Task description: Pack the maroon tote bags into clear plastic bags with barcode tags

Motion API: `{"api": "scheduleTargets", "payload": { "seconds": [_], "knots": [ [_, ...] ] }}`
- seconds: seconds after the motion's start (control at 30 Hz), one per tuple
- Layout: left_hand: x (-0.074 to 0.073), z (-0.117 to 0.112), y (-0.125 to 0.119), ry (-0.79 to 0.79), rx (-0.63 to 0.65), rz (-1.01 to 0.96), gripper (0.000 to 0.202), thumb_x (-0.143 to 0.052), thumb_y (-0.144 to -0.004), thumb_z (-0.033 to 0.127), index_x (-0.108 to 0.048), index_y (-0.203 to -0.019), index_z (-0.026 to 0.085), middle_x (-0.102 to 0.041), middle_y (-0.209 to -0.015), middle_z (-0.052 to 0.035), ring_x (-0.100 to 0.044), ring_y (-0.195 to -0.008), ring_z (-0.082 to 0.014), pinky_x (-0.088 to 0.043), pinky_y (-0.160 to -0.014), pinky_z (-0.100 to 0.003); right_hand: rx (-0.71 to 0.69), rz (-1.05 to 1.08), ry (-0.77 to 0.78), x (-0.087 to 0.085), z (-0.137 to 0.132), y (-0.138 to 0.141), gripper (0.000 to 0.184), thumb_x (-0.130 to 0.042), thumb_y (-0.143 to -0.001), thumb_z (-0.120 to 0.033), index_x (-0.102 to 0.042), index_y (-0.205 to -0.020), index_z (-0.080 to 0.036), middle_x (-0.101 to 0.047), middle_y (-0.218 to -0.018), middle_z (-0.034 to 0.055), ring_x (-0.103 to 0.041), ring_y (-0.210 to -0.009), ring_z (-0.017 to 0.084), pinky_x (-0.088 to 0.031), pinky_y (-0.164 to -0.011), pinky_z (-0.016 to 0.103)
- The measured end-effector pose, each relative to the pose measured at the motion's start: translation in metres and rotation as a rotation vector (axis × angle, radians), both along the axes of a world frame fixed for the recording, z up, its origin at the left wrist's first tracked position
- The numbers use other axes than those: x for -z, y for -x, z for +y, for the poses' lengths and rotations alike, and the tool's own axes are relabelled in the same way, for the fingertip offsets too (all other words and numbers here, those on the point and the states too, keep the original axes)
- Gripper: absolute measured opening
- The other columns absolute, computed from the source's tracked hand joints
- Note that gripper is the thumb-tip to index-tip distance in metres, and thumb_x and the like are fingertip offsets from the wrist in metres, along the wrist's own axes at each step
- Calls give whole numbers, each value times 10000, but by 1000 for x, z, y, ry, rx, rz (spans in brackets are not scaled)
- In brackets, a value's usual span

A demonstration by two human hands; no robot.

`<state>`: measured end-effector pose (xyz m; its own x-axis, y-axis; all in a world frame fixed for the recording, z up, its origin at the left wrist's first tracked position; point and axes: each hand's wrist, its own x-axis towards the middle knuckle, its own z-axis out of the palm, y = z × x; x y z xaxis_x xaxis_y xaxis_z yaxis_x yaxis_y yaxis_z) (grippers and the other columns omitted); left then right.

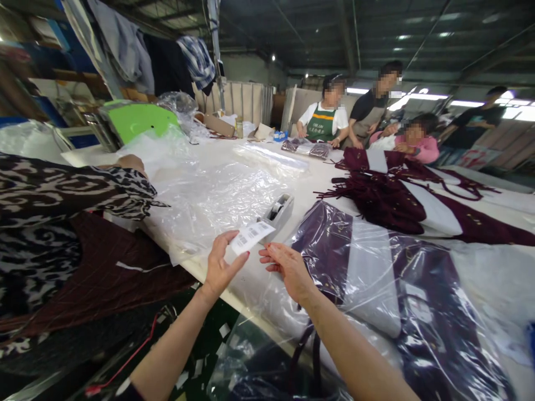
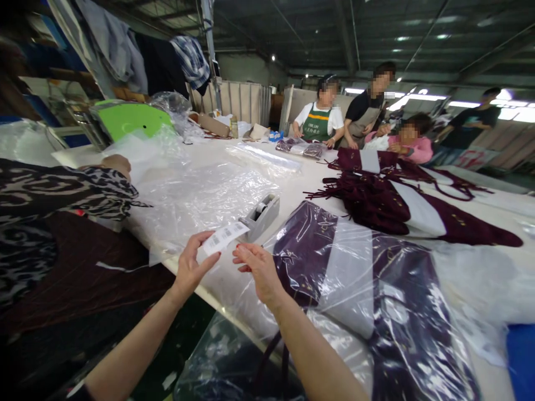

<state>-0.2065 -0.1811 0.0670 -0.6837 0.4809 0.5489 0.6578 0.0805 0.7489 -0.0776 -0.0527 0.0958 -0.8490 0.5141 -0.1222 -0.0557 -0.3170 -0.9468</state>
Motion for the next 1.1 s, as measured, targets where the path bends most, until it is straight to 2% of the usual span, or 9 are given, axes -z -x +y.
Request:
{"api": "scheduleTargets", "payload": {
  "seconds": [0.13, 0.23, 0.33, 0.47, 0.6, 0.67, 0.73, 0.9, 1.1],
  "knots": [
    [-9, 7, -55, 4, 109, 258, 529, -669, -705, 299, -481, -1183, 174, -530, -1196, -123, -475, -1141, -269, -377, -989, -445, 239, 115, 213, -8, -6, -17, 290, -765, -584, -332, -684, -810, -170, -685, -770, 11, -578, -637, 99, -435, -595, 218],
    [-9, 18, -78, 13, 264, -3, 685, -698, -690, 349, -404, -1284, 179, -481, -1281, -135, -459, -1175, -277, -377, -994, -447, 313, 128, 138, -9, 2, -43, 258, -755, -589, -292, -692, -808, -173, -695, -781, 8, -592, -655, 122, -473, -627, 255],
    [-16, 33, -93, 12, 419, -469, 561, -686, -716, 369, -489, -1202, 171, -603, -1128, -106, -565, -1026, -235, -450, -899, -383, 260, 68, -106, -6, 10, -76, 220, -718, -649, -304, -681, -813, -162, -694, -781, 22, -612, -692, 148, -497, -656, 281],
    [-32, 55, -116, 37, 602, -985, 282, -741, -653, 325, -635, -826, 129, -686, -769, -48, -614, -684, -151, -501, -682, -277, 306, -9, -345, 2, 14, -116, 294, -657, -733, -313, -600, -978, -161, -677, -783, 29, -620, -668, 149, -513, -614, 279],
    [-43, 68, -144, 46, 593, -1137, 259, -769, -603, 305, -644, -740, 125, -679, -679, -24, -589, -582, -118, -487, -587, -232, 585, -58, -914, 3, 19, -152, 514, -613, -789, -247, -448, -1273, -190, -630, -1029, 93, -605, -936, 202, -516, -804, 377],
    [-47, 71, -156, 96, 609, -1139, 270, -773, -599, 317, -643, -736, 124, -671, -669, -21, -577, -565, -110, -476, -563, -221, 604, -61, -1214, 1, 22, -167, 464, -593, -805, -220, -491, -1257, -203, -515, -1250, 131, -480, -1176, 251, -426, -971, 451],
    [-50, 73, -164, 144, 647, -1127, 269, -772, -609, 324, -646, -735, 123, -663, -668, -18, -567, -560, -100, -460, -552, -205, 531, -68, -1346, -1, 25, -178, 406, -569, -824, -224, -526, -1228, -200, -457, -1324, 133, -411, -1248, 271, -371, -1026, 478],
    [-52, 74, -176, 167, 734, -1188, 231, -764, -639, 306, -666, -749, 129, -654, -678, -11, -557, -576, -80, -439, -566, -178, 400, -63, -1173, 4, 24, -188, 373, -511, -873, -267, -507, -1238, -185, -605, -1142, 111, -571, -1049, 211, -492, -888, 365],
    [-39, 70, -178, 189, 864, -1142, 258, -748, -659, 268, -693, -876, 139, -668, -774, -21, -581, -727, -115, -449, -696, -203, 465, -55, -1120, 13, 23, -190, 342, -531, -864, -272, -565, -1193, -181, -649, -1074, 99, -610, -963, 201, -505, -837, 351]
  ]
}}
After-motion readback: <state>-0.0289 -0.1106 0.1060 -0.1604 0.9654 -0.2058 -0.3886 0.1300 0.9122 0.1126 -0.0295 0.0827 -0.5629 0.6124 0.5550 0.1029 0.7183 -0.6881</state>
